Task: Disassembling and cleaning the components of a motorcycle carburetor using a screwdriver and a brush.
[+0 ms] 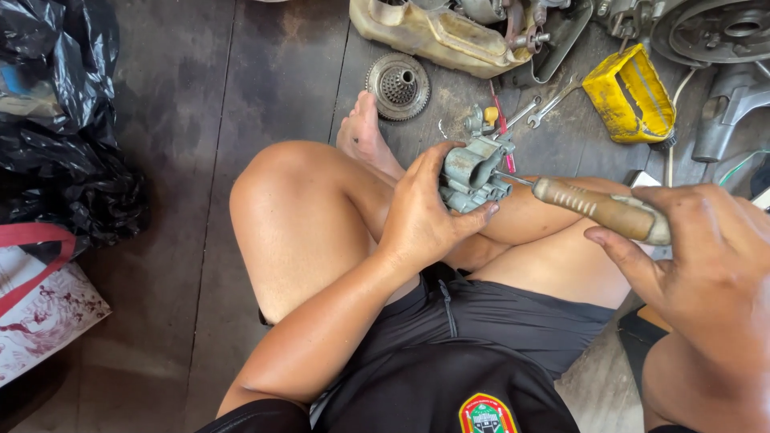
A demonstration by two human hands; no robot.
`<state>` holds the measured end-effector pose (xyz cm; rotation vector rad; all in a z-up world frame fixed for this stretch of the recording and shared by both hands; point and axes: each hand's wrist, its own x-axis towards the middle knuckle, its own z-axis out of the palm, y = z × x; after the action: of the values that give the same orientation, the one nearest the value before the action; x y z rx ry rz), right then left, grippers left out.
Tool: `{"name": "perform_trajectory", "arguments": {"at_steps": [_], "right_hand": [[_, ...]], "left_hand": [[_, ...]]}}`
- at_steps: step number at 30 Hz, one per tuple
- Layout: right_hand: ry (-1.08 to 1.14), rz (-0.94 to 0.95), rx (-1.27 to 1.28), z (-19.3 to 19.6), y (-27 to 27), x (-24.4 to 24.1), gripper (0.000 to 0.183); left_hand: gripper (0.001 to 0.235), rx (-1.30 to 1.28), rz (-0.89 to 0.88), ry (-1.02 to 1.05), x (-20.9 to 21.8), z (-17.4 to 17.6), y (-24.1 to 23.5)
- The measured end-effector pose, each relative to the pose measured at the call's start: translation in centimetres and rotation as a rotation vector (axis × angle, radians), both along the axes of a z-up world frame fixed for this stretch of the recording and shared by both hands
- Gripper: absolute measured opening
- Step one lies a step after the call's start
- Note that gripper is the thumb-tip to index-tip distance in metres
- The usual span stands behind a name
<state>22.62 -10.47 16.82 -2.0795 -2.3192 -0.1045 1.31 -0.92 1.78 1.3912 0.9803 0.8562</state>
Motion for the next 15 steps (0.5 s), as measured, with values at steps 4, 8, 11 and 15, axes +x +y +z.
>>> {"name": "perform_trajectory", "arguments": {"at_steps": [4,8,11,15], "right_hand": [[0.067,-0.131,-0.033,0.0,-0.1,-0.9,0.037],[-0.132,-0.117,-0.11,0.3,-0.4,-0.8,0.062],[-0.107,-0.09,-0.082,0.4,-0.9,-0.9,0.056],[-0.136,-0.169,-0.027,0.0,-1.3,-0.5,0.039]], "left_hand": [[0.077,-0.011,-0.004,0.027,0.3,-0.3,-0.3],[0.076,0.014,0.001,0.042,0.1,-0.2,0.0],[0.075,0.011,-0.007,0.021,0.0,0.0,0.1],[0.074,0.037,-0.019,0.012,0.0,0.1,-0.1]]}}
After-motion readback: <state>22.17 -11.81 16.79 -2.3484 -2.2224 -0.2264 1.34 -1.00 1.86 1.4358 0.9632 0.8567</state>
